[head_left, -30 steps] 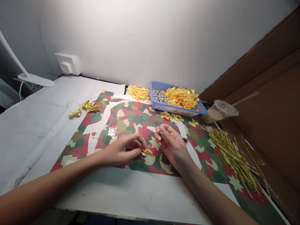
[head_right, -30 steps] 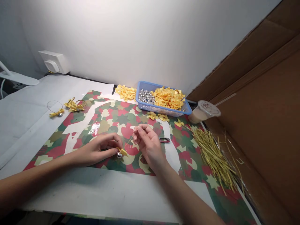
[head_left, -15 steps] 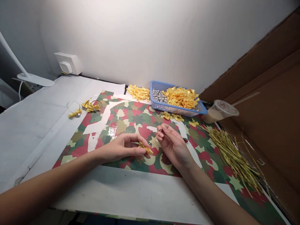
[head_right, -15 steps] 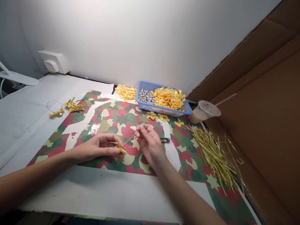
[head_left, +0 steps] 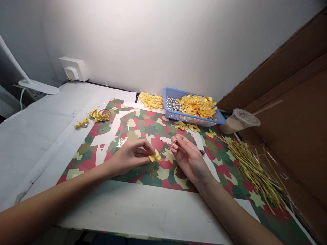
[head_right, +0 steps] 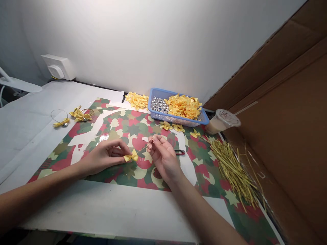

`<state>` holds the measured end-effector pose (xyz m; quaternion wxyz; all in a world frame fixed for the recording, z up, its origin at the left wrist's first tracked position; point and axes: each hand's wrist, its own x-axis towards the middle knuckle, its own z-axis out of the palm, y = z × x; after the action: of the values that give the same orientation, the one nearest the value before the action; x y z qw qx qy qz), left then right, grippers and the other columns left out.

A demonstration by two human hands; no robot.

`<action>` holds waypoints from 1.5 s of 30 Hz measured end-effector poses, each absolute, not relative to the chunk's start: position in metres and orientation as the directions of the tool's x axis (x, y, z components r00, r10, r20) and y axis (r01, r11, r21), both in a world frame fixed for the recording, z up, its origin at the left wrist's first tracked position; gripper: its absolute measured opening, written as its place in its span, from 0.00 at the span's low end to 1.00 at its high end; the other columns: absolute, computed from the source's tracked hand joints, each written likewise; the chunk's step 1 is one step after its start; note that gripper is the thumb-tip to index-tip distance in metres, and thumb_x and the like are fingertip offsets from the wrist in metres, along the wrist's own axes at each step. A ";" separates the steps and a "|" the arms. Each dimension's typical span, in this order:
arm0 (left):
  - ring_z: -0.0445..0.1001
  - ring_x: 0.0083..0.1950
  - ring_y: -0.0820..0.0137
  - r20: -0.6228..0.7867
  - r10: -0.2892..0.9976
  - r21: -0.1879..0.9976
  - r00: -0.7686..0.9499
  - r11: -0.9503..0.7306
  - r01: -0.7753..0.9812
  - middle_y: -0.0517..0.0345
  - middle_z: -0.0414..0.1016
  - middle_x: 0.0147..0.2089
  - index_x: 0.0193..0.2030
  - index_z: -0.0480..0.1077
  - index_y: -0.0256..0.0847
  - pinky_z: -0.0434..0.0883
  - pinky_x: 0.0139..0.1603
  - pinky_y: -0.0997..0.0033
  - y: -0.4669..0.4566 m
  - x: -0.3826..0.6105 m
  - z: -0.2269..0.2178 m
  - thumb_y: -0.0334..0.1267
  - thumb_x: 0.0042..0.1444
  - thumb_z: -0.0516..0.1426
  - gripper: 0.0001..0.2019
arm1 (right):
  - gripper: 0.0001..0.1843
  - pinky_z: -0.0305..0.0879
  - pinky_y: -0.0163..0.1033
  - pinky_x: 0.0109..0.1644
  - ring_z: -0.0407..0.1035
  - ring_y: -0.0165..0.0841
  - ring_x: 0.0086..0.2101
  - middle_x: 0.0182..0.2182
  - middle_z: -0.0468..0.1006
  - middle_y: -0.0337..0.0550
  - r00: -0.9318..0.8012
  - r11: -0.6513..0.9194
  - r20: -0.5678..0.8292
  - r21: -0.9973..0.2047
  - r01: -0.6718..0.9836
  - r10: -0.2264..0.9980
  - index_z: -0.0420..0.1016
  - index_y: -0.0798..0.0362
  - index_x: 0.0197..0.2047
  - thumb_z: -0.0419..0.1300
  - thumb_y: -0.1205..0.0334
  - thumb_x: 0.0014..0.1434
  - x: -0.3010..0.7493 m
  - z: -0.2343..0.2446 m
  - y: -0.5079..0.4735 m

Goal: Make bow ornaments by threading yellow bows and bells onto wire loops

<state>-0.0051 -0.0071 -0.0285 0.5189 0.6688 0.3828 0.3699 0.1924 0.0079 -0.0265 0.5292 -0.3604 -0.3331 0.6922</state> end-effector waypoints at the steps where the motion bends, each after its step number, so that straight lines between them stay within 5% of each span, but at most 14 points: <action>1: 0.77 0.37 0.72 0.184 0.871 0.932 0.455 -0.302 0.200 0.58 0.76 0.36 0.33 0.69 0.38 0.74 0.37 0.74 -0.006 -0.006 -0.030 0.29 0.52 0.58 0.03 | 0.14 0.65 0.30 0.30 0.61 0.24 0.25 0.28 0.69 0.35 -0.195 -0.209 -0.129 -0.855 -0.474 0.972 0.72 0.50 0.29 0.71 0.55 0.44 0.192 -0.026 0.007; 4: 0.76 0.37 0.70 0.364 0.735 0.683 0.573 -0.628 0.372 0.56 0.78 0.35 0.34 0.71 0.40 0.73 0.38 0.71 -0.003 -0.009 -0.034 0.26 0.56 0.54 0.07 | 0.12 0.64 0.31 0.30 0.62 0.25 0.25 0.27 0.69 0.35 -0.269 -0.130 -0.026 -0.917 -0.378 0.963 0.72 0.51 0.29 0.68 0.54 0.50 0.191 -0.024 0.002; 9: 0.78 0.44 0.64 0.384 0.537 0.443 0.751 -0.821 0.361 0.53 0.81 0.36 0.33 0.73 0.41 0.74 0.42 0.68 -0.001 -0.013 -0.030 0.27 0.60 0.50 0.12 | 0.11 0.65 0.33 0.29 0.64 0.26 0.24 0.27 0.70 0.36 -0.370 -0.046 0.058 -0.963 -0.265 0.927 0.71 0.51 0.30 0.64 0.53 0.55 0.190 -0.023 -0.002; 12: 0.78 0.49 0.63 0.357 0.495 0.430 0.792 -0.840 0.331 0.53 0.82 0.40 0.35 0.74 0.41 0.75 0.43 0.69 -0.002 -0.016 -0.028 0.26 0.60 0.50 0.12 | 0.12 0.66 0.34 0.29 0.64 0.26 0.24 0.27 0.70 0.35 -0.331 -0.031 0.057 -0.967 -0.253 0.942 0.71 0.51 0.30 0.64 0.51 0.54 0.191 -0.025 0.000; 23: 0.74 0.25 0.74 0.322 0.615 0.603 0.720 -0.720 0.345 0.52 0.81 0.44 0.20 0.66 0.40 0.68 0.26 0.75 -0.005 -0.017 -0.027 0.27 0.47 0.56 0.08 | 0.15 0.65 0.34 0.31 0.64 0.26 0.23 0.25 0.71 0.34 -0.216 -0.047 -0.005 -0.980 -0.191 0.976 0.70 0.51 0.29 0.66 0.49 0.49 0.193 -0.035 0.012; 29: 0.74 0.26 0.74 0.311 0.613 0.604 0.726 -0.718 0.347 0.50 0.81 0.41 0.17 0.56 0.40 0.66 0.26 0.74 -0.005 -0.016 -0.021 0.26 0.50 0.53 0.14 | 0.15 0.57 0.34 0.21 0.59 0.27 0.18 0.18 0.67 0.33 -0.192 -0.022 -0.047 -0.991 0.131 0.980 0.69 0.51 0.28 0.62 0.47 0.50 0.199 -0.040 0.020; 33: 0.76 0.26 0.72 0.326 0.612 0.608 0.721 -0.719 0.335 0.49 0.81 0.41 0.17 0.58 0.40 0.67 0.25 0.74 -0.003 -0.016 -0.021 0.28 0.52 0.54 0.15 | 0.10 0.55 0.34 0.22 0.59 0.28 0.18 0.18 0.68 0.34 -0.140 0.044 0.006 -0.963 0.266 0.990 0.71 0.51 0.24 0.63 0.55 0.48 0.200 -0.041 0.024; 35: 0.79 0.34 0.68 0.329 0.620 0.630 0.713 -0.706 0.323 0.48 0.81 0.42 0.17 0.60 0.40 0.70 0.29 0.75 -0.001 -0.018 -0.023 0.28 0.53 0.54 0.15 | 0.08 0.56 0.35 0.24 0.60 0.28 0.19 0.17 0.69 0.34 -0.126 0.089 0.050 -0.939 0.332 0.991 0.71 0.51 0.22 0.62 0.58 0.48 0.198 -0.039 0.026; 38: 0.79 0.42 0.65 0.373 0.599 0.594 0.709 -0.741 0.313 0.49 0.81 0.43 0.18 0.61 0.41 0.74 0.36 0.74 0.002 -0.020 -0.026 0.29 0.55 0.53 0.15 | 0.07 0.58 0.35 0.25 0.62 0.28 0.19 0.20 0.72 0.35 -0.116 0.155 0.118 -0.901 0.405 0.986 0.70 0.50 0.23 0.60 0.60 0.49 0.197 -0.034 0.027; 45: 0.80 0.35 0.68 0.517 0.582 0.409 0.628 -0.812 0.416 0.52 0.82 0.39 0.18 0.64 0.40 0.76 0.33 0.75 0.000 -0.018 -0.015 0.31 0.56 0.53 0.15 | 0.10 0.63 0.37 0.31 0.67 0.33 0.26 0.27 0.76 0.41 0.073 0.196 0.300 -0.770 0.607 0.951 0.71 0.51 0.30 0.54 0.54 0.56 0.264 -0.021 0.012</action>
<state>-0.0183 0.0000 -0.0152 0.1262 0.8933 0.2792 0.3289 0.2639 0.0123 -0.0208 0.4202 -0.6000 -0.6492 0.2049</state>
